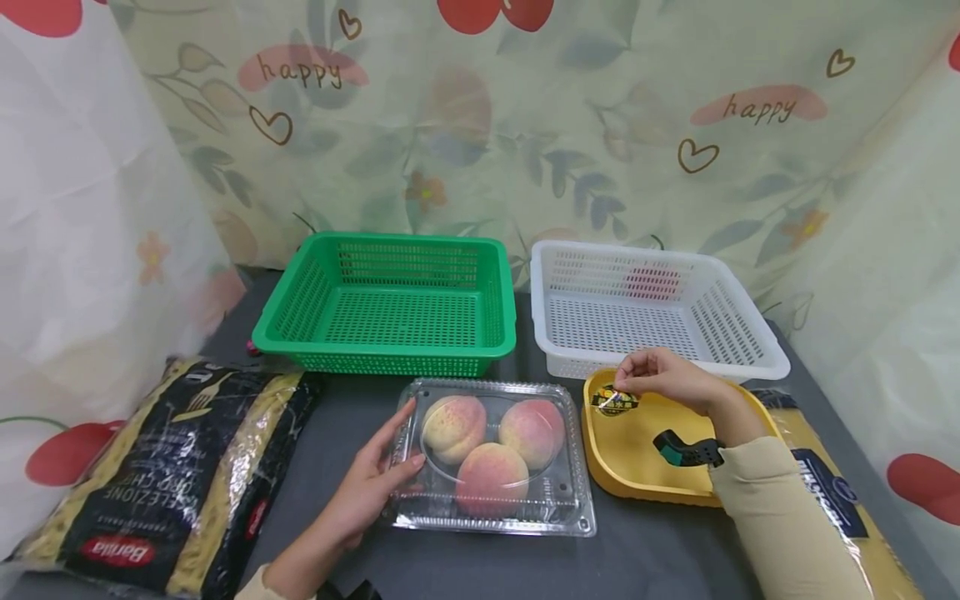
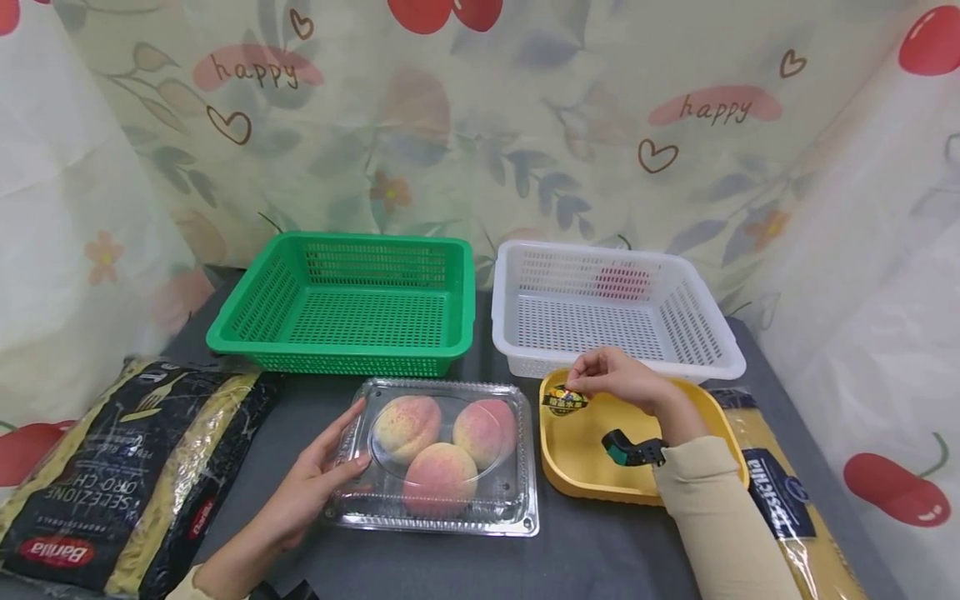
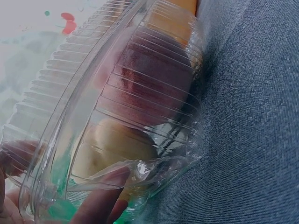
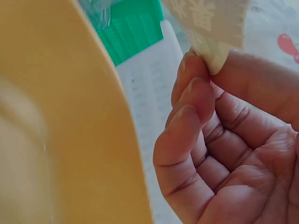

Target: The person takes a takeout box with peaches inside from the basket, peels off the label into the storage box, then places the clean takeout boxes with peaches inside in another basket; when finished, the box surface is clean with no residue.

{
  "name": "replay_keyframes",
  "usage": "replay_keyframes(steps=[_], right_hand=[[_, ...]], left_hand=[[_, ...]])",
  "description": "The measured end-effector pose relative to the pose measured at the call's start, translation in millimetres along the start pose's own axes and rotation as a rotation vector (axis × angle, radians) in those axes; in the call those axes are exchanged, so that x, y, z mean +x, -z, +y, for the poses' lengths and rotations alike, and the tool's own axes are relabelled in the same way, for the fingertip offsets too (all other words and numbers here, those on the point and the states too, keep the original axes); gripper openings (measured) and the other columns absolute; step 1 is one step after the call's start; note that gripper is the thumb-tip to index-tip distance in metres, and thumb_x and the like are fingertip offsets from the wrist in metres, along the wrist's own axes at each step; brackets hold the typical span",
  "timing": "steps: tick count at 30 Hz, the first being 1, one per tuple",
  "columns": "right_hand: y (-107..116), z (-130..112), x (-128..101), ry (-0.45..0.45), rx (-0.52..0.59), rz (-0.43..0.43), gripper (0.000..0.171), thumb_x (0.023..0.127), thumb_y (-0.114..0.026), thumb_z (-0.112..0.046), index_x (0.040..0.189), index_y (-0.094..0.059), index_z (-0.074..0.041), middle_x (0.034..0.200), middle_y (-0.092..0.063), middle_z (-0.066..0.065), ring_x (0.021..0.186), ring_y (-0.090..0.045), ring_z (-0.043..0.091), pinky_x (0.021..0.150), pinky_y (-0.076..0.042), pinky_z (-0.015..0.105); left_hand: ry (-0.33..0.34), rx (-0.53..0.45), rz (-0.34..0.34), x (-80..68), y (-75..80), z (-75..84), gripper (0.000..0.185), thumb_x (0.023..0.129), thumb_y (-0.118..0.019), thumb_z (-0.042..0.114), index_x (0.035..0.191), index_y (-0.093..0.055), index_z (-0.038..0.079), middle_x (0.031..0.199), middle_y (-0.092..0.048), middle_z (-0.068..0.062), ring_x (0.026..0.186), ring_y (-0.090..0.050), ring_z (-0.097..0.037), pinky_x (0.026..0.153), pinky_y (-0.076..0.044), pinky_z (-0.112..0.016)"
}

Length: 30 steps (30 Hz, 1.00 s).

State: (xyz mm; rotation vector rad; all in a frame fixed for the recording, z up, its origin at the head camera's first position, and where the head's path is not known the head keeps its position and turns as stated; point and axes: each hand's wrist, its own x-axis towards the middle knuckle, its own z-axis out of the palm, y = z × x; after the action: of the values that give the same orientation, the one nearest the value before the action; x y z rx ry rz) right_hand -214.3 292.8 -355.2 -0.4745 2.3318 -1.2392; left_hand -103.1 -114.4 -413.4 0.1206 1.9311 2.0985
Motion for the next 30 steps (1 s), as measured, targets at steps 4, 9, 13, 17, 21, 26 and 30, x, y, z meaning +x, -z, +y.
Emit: replay_keyframes(steps=[4,9,13,17,21,26,30], right_hand=[[6,8,-10,-0.015,-0.006,0.013,0.025,0.091,-0.060,-0.022,0.094,-0.061,0.002,0.079,-0.062,-0.002,0.073,-0.055,0.012,0.075,-0.052,0.033],[15,16,-26,-0.029,-0.014,0.038,0.027,0.091,-0.060,-0.022,0.098,-0.062,0.005,0.079,-0.064,-0.003,0.075,-0.058,0.016,0.074,-0.054,0.032],[21,27,-35,-0.025,-0.008,0.042,0.029,0.092,-0.058,-0.018,0.102,-0.061,0.009,0.082,-0.066,-0.003,0.078,-0.060,0.017,0.074,-0.055,0.029],[25,40,-37,-0.057,0.006,0.038,0.032,0.092,-0.059,-0.018,0.106,-0.059,0.011,0.085,-0.067,-0.004,0.080,-0.062,0.016,0.076,-0.056,0.027],[28,47,-38,-0.094,0.015,0.036,0.035,0.090,-0.061,-0.018,0.107,-0.059,0.012,0.087,-0.068,-0.004,0.082,-0.064,0.016,0.079,-0.057,0.029],[30,52,-38,-0.117,0.025,0.011,0.036,0.090,-0.061,-0.017,0.108,-0.058,0.014,0.092,-0.069,0.000,0.085,-0.065,0.016,0.081,-0.057,0.031],[29,55,-37,-0.144,-0.003,0.013,0.036,0.090,-0.061,-0.019,0.108,-0.059,0.012,0.094,-0.069,0.007,0.085,-0.065,0.018,0.079,-0.058,0.028]], left_hand=[[0.000,0.004,0.001,-0.1,-0.3,-0.3,0.070,0.090,-0.056,0.003,0.148,-0.024,0.026,0.152,-0.021,-0.015,0.095,-0.062,-0.023,0.075,-0.059,-0.038],[-0.014,0.010,0.001,0.1,-1.0,-0.7,0.070,0.090,-0.057,0.004,0.148,-0.025,0.026,0.155,-0.014,-0.014,0.102,-0.059,-0.025,0.077,-0.058,-0.040],[-0.020,0.009,0.003,0.4,-1.2,-1.1,0.070,0.090,-0.057,0.005,0.148,-0.025,0.027,0.156,-0.012,-0.013,0.107,-0.056,-0.028,0.077,-0.058,-0.041],[-0.024,0.013,0.003,0.6,-0.9,-1.1,0.070,0.090,-0.057,0.005,0.148,-0.025,0.027,0.156,-0.012,-0.013,0.107,-0.057,-0.028,0.076,-0.059,-0.040],[-0.028,0.014,0.001,0.6,-0.7,-1.4,0.069,0.090,-0.058,0.006,0.148,-0.025,0.027,0.156,-0.012,-0.014,0.105,-0.058,-0.027,0.077,-0.058,-0.040],[-0.023,0.016,-0.002,0.3,-0.5,-1.2,0.070,0.090,-0.057,0.006,0.148,-0.025,0.027,0.156,-0.011,-0.014,0.102,-0.059,-0.026,0.077,-0.058,-0.040],[-0.019,0.016,0.001,0.1,-0.5,-0.7,0.070,0.090,-0.057,0.005,0.148,-0.025,0.027,0.156,-0.011,-0.014,0.105,-0.058,-0.027,0.077,-0.058,-0.040]])
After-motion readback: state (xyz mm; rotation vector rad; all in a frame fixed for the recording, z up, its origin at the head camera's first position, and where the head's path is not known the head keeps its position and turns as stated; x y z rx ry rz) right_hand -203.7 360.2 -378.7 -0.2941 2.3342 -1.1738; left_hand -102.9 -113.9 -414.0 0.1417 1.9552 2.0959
